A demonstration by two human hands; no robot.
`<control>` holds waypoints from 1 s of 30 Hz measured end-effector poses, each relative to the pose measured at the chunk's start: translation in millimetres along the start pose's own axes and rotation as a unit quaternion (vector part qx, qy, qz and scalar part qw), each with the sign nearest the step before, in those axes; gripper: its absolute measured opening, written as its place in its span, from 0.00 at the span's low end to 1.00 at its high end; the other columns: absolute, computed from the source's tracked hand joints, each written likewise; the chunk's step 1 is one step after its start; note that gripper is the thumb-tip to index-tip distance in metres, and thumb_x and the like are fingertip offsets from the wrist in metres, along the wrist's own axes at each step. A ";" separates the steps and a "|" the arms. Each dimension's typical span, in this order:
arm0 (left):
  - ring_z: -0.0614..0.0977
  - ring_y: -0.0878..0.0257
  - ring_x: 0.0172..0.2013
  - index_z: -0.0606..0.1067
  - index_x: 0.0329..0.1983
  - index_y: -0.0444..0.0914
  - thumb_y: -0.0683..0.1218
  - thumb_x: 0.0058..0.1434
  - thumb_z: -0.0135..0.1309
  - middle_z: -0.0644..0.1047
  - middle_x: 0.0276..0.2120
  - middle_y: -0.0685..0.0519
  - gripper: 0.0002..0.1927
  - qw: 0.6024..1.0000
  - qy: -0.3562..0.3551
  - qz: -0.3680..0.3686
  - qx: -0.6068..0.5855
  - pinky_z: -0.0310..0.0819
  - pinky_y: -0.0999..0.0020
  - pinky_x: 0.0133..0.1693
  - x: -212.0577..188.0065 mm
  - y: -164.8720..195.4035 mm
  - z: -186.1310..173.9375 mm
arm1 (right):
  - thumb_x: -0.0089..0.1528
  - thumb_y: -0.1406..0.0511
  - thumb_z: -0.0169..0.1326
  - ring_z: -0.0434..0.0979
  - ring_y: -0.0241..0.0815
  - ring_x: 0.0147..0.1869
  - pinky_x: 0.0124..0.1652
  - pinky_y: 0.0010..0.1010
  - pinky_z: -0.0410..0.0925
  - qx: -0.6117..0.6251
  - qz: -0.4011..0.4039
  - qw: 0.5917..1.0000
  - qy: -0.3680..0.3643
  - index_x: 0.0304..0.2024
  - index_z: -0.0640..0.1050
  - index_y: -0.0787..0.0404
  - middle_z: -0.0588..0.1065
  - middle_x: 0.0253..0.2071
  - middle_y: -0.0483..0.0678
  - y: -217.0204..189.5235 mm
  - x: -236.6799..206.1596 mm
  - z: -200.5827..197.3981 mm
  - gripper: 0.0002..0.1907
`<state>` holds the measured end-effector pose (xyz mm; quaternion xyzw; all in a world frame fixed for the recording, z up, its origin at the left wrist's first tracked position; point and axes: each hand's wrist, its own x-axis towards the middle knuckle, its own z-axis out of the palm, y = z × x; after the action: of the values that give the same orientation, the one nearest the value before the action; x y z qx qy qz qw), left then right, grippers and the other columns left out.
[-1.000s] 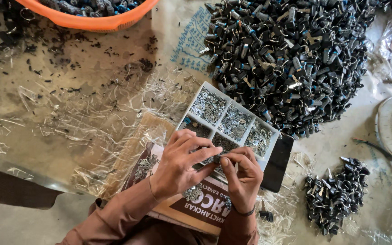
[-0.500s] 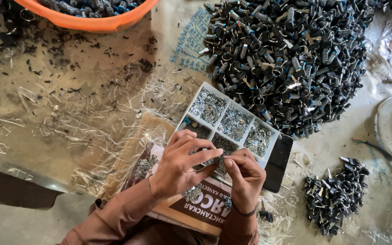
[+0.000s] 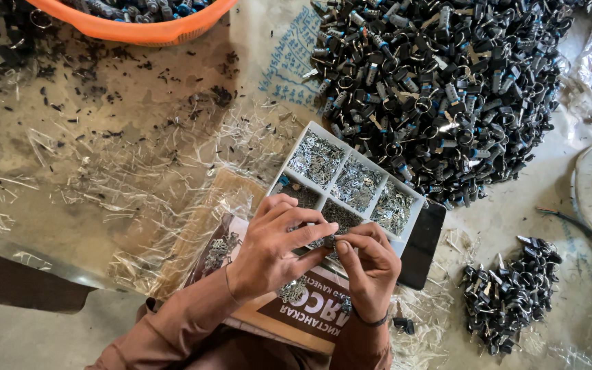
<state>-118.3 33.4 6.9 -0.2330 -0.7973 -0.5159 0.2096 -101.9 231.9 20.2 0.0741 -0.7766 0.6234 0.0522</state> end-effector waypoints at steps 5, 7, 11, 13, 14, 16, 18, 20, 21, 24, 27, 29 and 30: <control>0.77 0.63 0.48 0.81 0.51 0.43 0.48 0.55 0.71 0.79 0.46 0.56 0.20 1.000 0.001 0.003 0.015 0.64 0.60 0.61 -2.0 -1.1 4.1 | 0.60 0.74 0.62 0.70 0.33 0.38 0.34 0.22 0.62 -0.026 -0.024 0.999 0.005 0.39 0.82 0.70 0.74 0.37 0.46 7.2 0.1 1.3 0.05; 0.78 0.63 0.48 0.81 0.52 0.43 0.47 0.55 0.71 0.80 0.47 0.56 0.21 1.000 -0.002 0.009 0.017 0.65 0.59 0.60 -0.3 0.7 3.2 | 0.57 0.73 0.65 0.71 0.33 0.36 0.33 0.22 0.62 -0.053 -0.032 0.998 0.003 0.36 0.82 0.68 0.75 0.35 0.46 12.7 1.5 1.1 0.05; 0.80 0.61 0.47 0.81 0.53 0.43 0.46 0.53 0.72 0.80 0.47 0.55 0.23 1.000 -0.016 0.022 -0.008 0.67 0.56 0.59 3.6 5.9 -4.1 | 0.58 0.71 0.69 0.70 0.36 0.41 0.40 0.27 0.63 0.082 -0.020 0.996 -0.022 0.37 0.80 0.69 0.73 0.38 0.46 17.2 2.1 -9.0 0.10; 0.80 0.59 0.47 0.81 0.51 0.42 0.46 0.53 0.72 0.80 0.47 0.53 0.22 1.000 -0.020 0.020 -0.013 0.69 0.55 0.57 3.8 11.2 -6.1 | 0.60 0.68 0.69 0.72 0.37 0.43 0.42 0.27 0.64 0.143 0.005 0.990 -0.006 0.40 0.80 0.68 0.74 0.39 0.47 11.7 -2.4 -14.6 0.11; 0.81 0.58 0.47 0.81 0.50 0.41 0.45 0.52 0.72 0.81 0.46 0.52 0.22 1.000 -0.018 0.020 -0.010 0.70 0.55 0.56 4.8 13.2 -5.2 | 0.61 0.67 0.69 0.72 0.37 0.43 0.42 0.27 0.64 0.175 0.011 0.985 0.000 0.41 0.81 0.68 0.74 0.39 0.48 8.0 -3.9 -15.7 0.12; 0.81 0.58 0.45 0.81 0.48 0.40 0.45 0.52 0.72 0.81 0.45 0.51 0.20 0.999 -0.019 0.012 -0.028 0.73 0.57 0.54 4.5 19.5 -3.3 | 0.58 0.66 0.69 0.75 0.37 0.43 0.41 0.28 0.67 0.006 -0.015 1.000 0.018 0.41 0.81 0.66 0.75 0.40 0.48 -5.3 -12.9 -16.0 0.13; 0.82 0.57 0.44 0.81 0.47 0.40 0.44 0.51 0.72 0.81 0.44 0.51 0.19 0.998 -0.022 0.014 -0.055 0.76 0.58 0.52 5.2 22.9 -3.0 | 0.56 0.65 0.70 0.76 0.39 0.43 0.40 0.27 0.69 -0.108 -0.037 0.993 0.028 0.43 0.81 0.64 0.76 0.42 0.49 -22.3 -24.1 -10.2 0.15; 0.82 0.56 0.43 0.81 0.45 0.39 0.43 0.52 0.72 0.81 0.43 0.52 0.18 0.994 -0.026 0.029 -0.098 0.78 0.60 0.50 5.7 23.7 -2.2 | 0.56 0.64 0.70 0.77 0.40 0.45 0.40 0.26 0.70 -0.171 -0.061 0.983 0.036 0.45 0.81 0.62 0.78 0.43 0.49 -40.0 -31.4 -3.3 0.17; 0.82 0.56 0.43 0.81 0.45 0.39 0.43 0.51 0.72 0.81 0.43 0.52 0.18 0.993 -0.034 0.035 -0.110 0.79 0.61 0.50 5.4 23.4 -2.5 | 0.58 0.64 0.69 0.78 0.40 0.44 0.42 0.27 0.71 -0.144 -0.029 0.989 0.024 0.47 0.80 0.62 0.78 0.42 0.49 -47.8 -31.0 -1.8 0.17; 0.83 0.55 0.44 0.80 0.45 0.38 0.43 0.50 0.74 0.81 0.43 0.51 0.20 0.989 -0.039 0.038 -0.134 0.79 0.63 0.48 2.4 21.2 -4.2 | 0.60 0.65 0.64 0.79 0.41 0.44 0.44 0.29 0.72 -0.055 0.031 0.998 0.003 0.51 0.78 0.63 0.77 0.43 0.50 -76.8 -27.1 0.9 0.18; 0.83 0.57 0.45 0.80 0.46 0.37 0.45 0.48 0.75 0.80 0.44 0.49 0.23 0.989 -0.021 0.011 -0.147 0.78 0.66 0.45 -0.9 17.7 -8.0 | 0.59 0.66 0.61 0.76 0.43 0.45 0.46 0.31 0.72 0.050 -0.014 0.999 0.011 0.54 0.75 0.63 0.74 0.47 0.53 -111.8 -37.1 -0.2 0.22; 0.83 0.59 0.45 0.80 0.48 0.37 0.44 0.50 0.75 0.80 0.46 0.47 0.23 0.987 -0.021 -0.028 -0.158 0.79 0.69 0.43 -3.4 15.7 -12.1 | 0.59 0.65 0.61 0.76 0.44 0.46 0.46 0.32 0.72 0.144 -0.152 0.978 -0.008 0.55 0.75 0.63 0.74 0.47 0.53 -131.8 -58.3 -3.2 0.21; 0.83 0.60 0.45 0.79 0.48 0.37 0.44 0.51 0.75 0.80 0.47 0.47 0.23 0.986 -0.015 -0.017 -0.165 0.79 0.69 0.43 -4.3 14.5 -13.2 | 0.60 0.64 0.61 0.77 0.45 0.46 0.46 0.32 0.72 0.156 -0.207 0.966 -0.013 0.55 0.75 0.63 0.74 0.47 0.53 -138.7 -70.7 -3.9 0.21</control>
<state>-105.2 25.8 20.0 -0.2582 -0.7082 -0.6403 0.1475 -7.4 209.8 142.0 0.2489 -0.6380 0.7115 0.1575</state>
